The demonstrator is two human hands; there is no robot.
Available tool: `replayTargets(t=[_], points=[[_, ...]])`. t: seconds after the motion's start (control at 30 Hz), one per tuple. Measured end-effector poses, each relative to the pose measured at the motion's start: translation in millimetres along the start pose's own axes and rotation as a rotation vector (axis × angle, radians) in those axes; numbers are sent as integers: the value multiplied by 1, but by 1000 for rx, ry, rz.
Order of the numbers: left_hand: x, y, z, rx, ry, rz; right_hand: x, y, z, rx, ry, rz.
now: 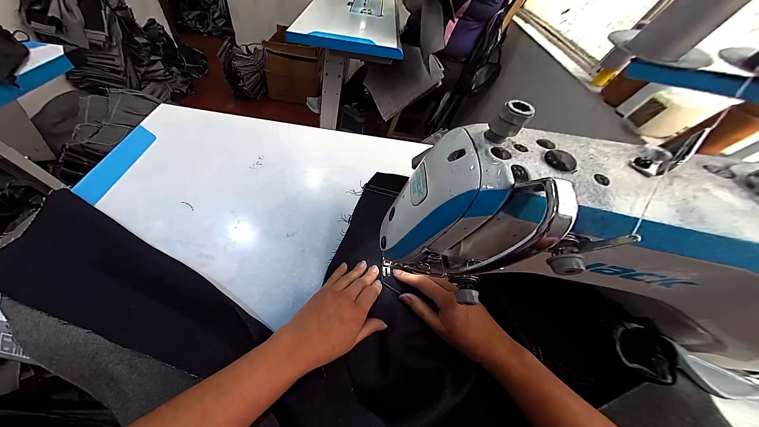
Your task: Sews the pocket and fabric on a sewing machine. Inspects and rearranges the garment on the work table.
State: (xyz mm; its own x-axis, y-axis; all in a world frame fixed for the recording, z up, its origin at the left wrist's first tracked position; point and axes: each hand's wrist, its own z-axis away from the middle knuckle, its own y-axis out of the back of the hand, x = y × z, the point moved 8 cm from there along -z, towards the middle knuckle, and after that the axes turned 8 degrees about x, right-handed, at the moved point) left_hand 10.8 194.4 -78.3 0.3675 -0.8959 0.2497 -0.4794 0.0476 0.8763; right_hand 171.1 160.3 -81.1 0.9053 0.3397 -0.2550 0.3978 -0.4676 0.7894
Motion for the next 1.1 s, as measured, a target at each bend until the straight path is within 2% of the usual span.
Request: replayTargets(t=[0.47, 0.67, 0.93, 1.1], points=[[-9, 0, -7, 0, -18, 8, 11, -5, 0, -43, -66, 7], [-11, -2, -5, 18, -2, 23, 4, 24, -6, 105, -50, -136], [-14, -2, -5, 49, 16, 48, 7, 26, -8, 134, -84, -126], [-14, -3, -6, 49, 17, 41, 5, 30, -10, 164, -45, -159]])
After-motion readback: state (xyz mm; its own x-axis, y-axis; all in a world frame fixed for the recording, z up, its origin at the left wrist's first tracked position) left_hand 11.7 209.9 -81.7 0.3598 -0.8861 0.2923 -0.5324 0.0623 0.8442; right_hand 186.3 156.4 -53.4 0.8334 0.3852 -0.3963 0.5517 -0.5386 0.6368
